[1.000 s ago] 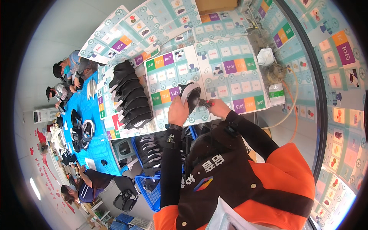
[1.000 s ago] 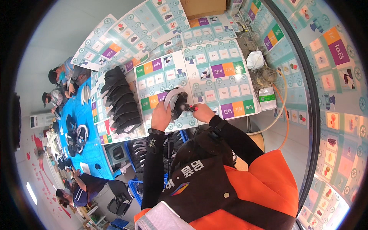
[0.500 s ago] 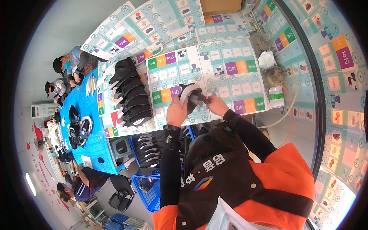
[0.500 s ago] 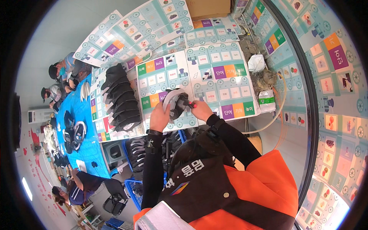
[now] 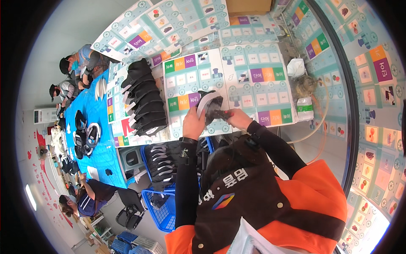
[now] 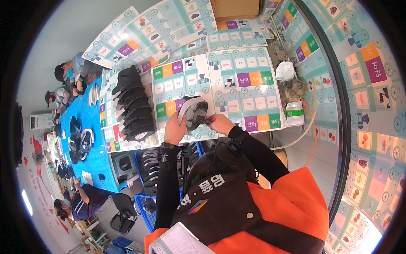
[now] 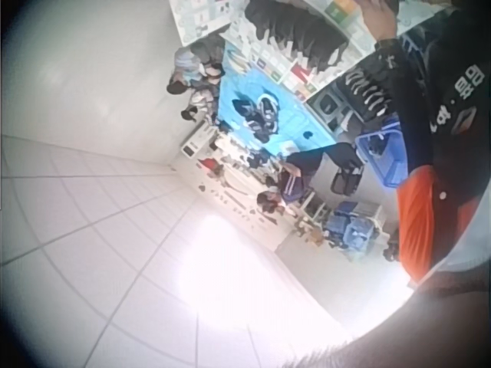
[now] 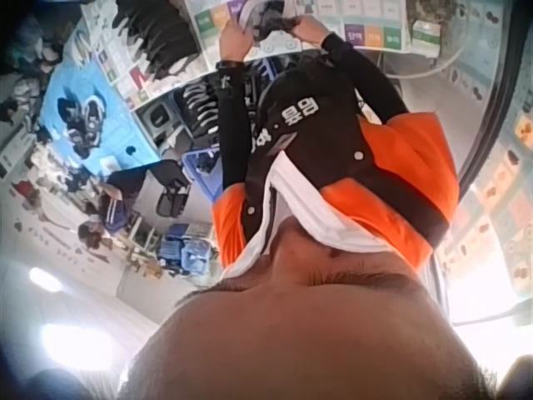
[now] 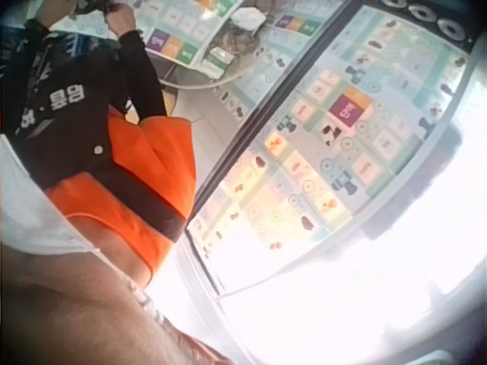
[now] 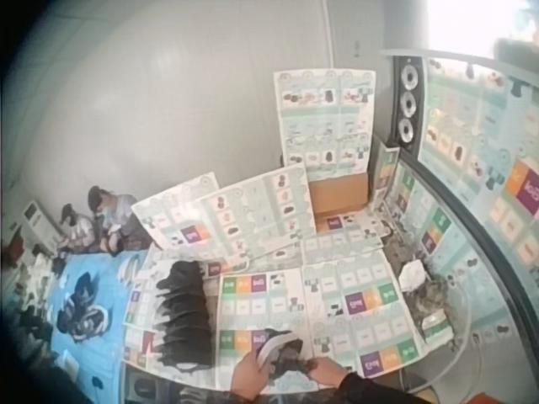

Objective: The person takes shoe components from a blue crate, aligns them on a template, and then stacks the assembled components back into a blue crate.

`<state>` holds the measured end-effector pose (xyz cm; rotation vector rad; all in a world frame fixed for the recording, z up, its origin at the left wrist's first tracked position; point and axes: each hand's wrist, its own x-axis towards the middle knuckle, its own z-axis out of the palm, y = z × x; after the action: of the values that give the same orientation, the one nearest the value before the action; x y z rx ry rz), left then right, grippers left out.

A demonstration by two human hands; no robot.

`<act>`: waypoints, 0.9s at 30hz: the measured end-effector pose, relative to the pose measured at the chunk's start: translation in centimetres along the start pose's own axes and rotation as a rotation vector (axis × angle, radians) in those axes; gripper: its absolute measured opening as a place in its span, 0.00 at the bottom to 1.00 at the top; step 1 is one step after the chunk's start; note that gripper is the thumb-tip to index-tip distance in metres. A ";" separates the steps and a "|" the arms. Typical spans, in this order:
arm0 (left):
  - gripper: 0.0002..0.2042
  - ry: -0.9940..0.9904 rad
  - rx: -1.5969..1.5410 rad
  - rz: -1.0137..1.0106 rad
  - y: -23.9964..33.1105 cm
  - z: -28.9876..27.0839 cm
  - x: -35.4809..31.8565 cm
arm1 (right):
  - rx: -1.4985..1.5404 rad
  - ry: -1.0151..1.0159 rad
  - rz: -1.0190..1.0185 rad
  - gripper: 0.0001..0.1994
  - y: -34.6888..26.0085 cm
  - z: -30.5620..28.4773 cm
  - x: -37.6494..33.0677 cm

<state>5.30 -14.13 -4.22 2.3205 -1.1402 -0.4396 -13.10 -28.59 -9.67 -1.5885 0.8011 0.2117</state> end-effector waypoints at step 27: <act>0.19 -0.019 -0.005 -0.045 0.6 0.3 1.0 | -0.137 0.239 -0.129 0.13 2.2 0.3 -0.1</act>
<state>5.37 -15.36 -4.16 2.3458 -1.0969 -0.4817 -14.39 -28.25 -11.39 -1.8119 0.8784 -0.0184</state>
